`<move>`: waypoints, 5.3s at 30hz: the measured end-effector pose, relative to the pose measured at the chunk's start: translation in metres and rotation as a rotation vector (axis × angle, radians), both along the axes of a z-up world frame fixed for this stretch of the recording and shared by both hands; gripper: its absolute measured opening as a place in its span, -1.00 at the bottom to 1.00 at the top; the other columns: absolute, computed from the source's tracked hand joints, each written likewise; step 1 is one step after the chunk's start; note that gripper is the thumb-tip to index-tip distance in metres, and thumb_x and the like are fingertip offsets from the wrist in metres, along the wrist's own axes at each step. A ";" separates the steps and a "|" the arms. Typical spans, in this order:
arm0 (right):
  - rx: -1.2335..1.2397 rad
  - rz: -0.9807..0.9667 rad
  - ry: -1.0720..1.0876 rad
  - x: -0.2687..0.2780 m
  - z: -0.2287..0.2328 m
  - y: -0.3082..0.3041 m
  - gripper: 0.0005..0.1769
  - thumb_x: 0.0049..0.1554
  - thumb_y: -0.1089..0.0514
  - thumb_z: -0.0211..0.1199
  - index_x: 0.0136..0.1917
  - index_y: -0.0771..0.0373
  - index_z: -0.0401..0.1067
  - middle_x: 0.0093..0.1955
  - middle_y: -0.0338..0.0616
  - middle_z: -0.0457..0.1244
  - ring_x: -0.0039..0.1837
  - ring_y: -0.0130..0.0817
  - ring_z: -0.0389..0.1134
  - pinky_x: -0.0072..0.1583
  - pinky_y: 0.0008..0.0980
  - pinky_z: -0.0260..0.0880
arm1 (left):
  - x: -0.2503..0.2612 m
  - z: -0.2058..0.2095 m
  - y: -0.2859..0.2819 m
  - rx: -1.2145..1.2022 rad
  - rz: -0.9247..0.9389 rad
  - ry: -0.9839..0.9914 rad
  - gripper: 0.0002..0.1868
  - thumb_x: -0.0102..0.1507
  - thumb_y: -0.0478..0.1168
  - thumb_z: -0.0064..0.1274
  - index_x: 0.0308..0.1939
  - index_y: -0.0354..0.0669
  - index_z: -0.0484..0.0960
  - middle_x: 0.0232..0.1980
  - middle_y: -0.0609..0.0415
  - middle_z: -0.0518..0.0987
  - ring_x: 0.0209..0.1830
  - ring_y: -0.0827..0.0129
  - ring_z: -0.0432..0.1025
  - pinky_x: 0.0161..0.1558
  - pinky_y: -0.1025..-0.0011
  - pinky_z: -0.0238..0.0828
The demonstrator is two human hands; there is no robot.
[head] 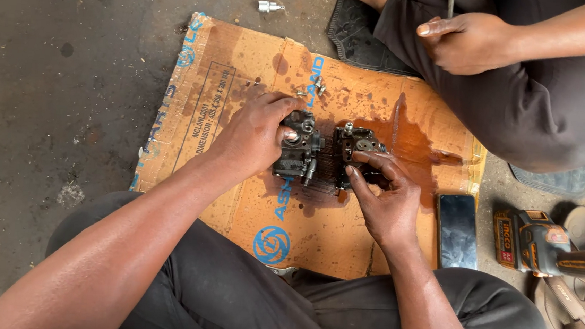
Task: The person is disassembling and assembling mechanical parts, likely from a vehicle, while sitting on the floor.
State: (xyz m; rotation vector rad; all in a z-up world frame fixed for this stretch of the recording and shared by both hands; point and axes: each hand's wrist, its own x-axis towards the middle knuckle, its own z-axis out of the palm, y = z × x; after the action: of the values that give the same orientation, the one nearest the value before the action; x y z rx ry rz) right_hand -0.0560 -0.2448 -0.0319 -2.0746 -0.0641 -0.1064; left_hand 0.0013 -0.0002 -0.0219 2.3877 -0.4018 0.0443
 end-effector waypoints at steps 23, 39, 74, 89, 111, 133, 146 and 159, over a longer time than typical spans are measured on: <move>0.039 0.000 -0.018 0.001 -0.007 -0.006 -0.73 0.14 0.22 0.42 0.13 0.25 0.58 0.14 -0.19 0.41 0.09 -0.50 0.46 0.15 -0.47 0.51 | -0.011 -0.003 0.000 -0.026 0.000 -0.007 -0.48 0.12 -0.38 0.28 0.18 -0.19 0.59 0.14 -0.08 0.59 0.14 -0.02 0.48 0.12 0.16 0.45; 0.026 -0.010 0.029 0.001 -0.006 -0.007 -0.73 0.15 0.18 0.41 0.14 0.20 0.57 0.17 -0.20 0.41 0.11 -0.47 0.46 0.16 -0.42 0.51 | 0.017 0.011 0.010 -0.264 0.202 0.472 -0.55 0.25 -0.26 0.16 0.24 0.09 0.60 0.24 0.12 0.59 0.18 0.33 0.50 0.27 0.29 0.41; 0.039 -0.012 0.049 0.003 -0.003 -0.007 -0.71 0.15 0.22 0.41 0.16 0.24 0.57 0.14 -0.20 0.41 0.08 -0.50 0.45 0.14 -0.46 0.50 | -0.010 -0.006 0.003 0.050 -0.095 -0.074 -0.51 0.18 -0.44 0.23 0.18 -0.05 0.59 0.11 0.05 0.50 0.17 0.13 0.42 0.17 0.16 0.41; 0.048 -0.011 0.037 0.004 -0.008 -0.008 -0.70 0.15 0.21 0.42 0.16 0.25 0.56 0.14 -0.19 0.41 0.08 -0.49 0.46 0.14 -0.46 0.52 | -0.010 -0.008 -0.002 0.004 -0.049 -0.010 -0.54 0.19 -0.39 0.24 0.16 0.00 0.60 0.14 0.05 0.51 0.14 0.13 0.47 0.12 0.19 0.46; -0.233 0.222 -0.142 0.031 0.034 0.005 -0.66 0.12 0.18 0.42 0.18 0.25 0.57 0.22 -0.12 0.40 0.18 -0.28 0.46 0.24 -0.27 0.45 | -0.002 -0.008 0.004 0.022 0.002 -0.012 -0.53 0.04 -0.25 0.44 0.02 -0.09 0.69 0.00 0.02 0.67 0.07 0.10 0.52 0.10 0.15 0.45; -0.659 0.602 -0.058 0.089 0.037 0.048 -0.64 0.03 0.07 0.46 0.10 0.18 0.61 0.17 -0.18 0.38 0.29 -0.23 0.32 0.38 -0.15 0.25 | -0.004 -0.006 0.000 0.028 0.074 0.106 -0.61 0.08 -0.30 0.34 -0.01 -0.07 0.68 -0.04 -0.07 0.65 0.03 -0.03 0.53 0.01 0.04 0.45; -0.468 0.581 0.159 0.099 0.035 0.038 -0.46 0.01 0.03 0.48 0.26 0.11 0.52 0.15 -0.17 0.40 0.15 -0.28 0.43 0.26 -0.21 0.41 | 0.001 -0.007 -0.011 0.203 0.127 0.096 -0.52 -0.07 -0.28 0.41 -0.06 -0.04 0.68 0.25 -0.10 0.45 0.36 0.02 0.26 0.21 -0.02 0.32; -0.361 0.564 0.250 0.114 0.027 0.034 -0.76 0.14 0.09 0.38 0.09 0.14 0.60 0.06 -0.24 0.44 0.09 -0.38 0.49 0.20 -0.33 0.50 | 0.007 -0.004 -0.021 0.460 -0.036 0.011 -0.65 0.20 -0.45 0.11 0.06 -0.16 0.69 0.04 -0.02 0.60 0.20 0.18 0.39 0.32 0.06 0.24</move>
State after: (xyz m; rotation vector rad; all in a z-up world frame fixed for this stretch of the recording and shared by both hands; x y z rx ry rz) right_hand 0.0580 -0.2108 -0.0048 -2.3276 -0.5421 0.5431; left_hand 0.0083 -0.0213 -0.0263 2.8300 -0.4914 -0.0866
